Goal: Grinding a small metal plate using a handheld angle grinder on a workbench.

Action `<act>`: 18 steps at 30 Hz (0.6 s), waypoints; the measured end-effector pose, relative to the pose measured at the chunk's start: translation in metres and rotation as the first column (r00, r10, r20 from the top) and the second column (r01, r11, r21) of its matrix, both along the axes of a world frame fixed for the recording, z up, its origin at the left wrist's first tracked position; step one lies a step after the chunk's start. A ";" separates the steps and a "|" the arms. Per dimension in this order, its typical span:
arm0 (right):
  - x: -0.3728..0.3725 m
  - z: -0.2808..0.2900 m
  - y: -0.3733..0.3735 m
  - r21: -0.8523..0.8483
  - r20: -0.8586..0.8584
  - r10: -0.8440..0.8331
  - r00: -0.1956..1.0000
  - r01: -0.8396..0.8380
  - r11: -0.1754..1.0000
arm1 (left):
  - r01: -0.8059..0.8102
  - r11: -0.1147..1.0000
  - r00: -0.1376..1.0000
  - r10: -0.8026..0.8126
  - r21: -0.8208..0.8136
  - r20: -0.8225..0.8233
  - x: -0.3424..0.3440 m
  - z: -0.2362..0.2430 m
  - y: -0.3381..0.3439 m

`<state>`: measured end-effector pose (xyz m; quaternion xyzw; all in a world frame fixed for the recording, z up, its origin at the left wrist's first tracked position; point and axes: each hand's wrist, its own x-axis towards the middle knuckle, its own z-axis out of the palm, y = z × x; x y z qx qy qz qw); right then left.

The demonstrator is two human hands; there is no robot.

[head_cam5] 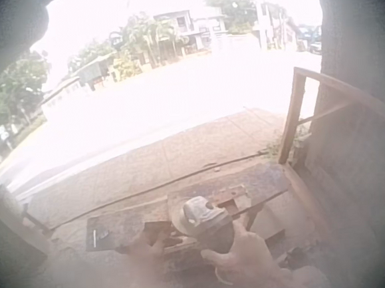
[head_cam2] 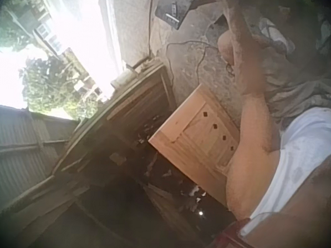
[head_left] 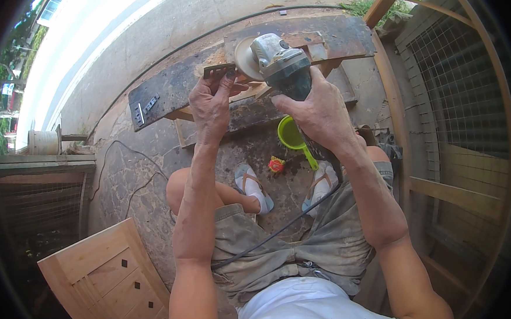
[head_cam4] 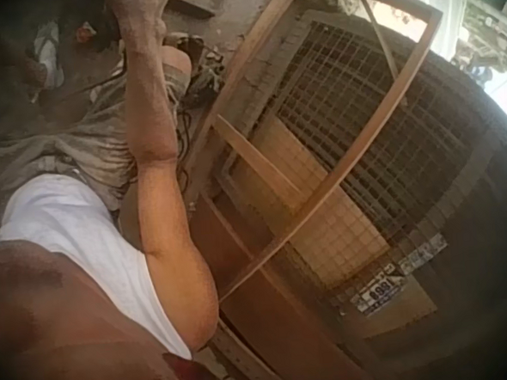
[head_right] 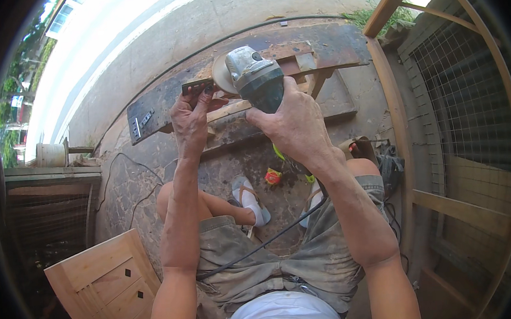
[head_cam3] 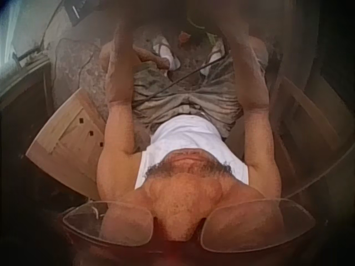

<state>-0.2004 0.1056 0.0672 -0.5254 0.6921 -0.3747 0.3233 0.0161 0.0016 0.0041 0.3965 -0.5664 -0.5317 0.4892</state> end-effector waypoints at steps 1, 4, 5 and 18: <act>0.000 0.001 0.000 0.005 0.005 -0.001 1.000 0.001 1.000 | -0.002 1.000 1.000 0.002 0.011 0.005 -0.002 0.000 0.001; 0.004 0.003 0.001 -0.018 0.005 0.007 1.000 -0.007 1.000 | 0.004 1.000 1.000 -0.004 0.011 0.021 -0.002 -0.001 0.002; 0.005 0.003 0.001 -0.019 0.008 0.010 1.000 -0.010 1.000 | 0.015 1.000 0.999 -0.015 0.002 0.030 -0.001 -0.002 0.001; 0.008 0.009 0.006 -0.046 0.086 0.041 0.995 -0.037 0.998 | 0.076 0.996 0.990 -0.071 -0.038 0.123 -0.011 -0.012 0.005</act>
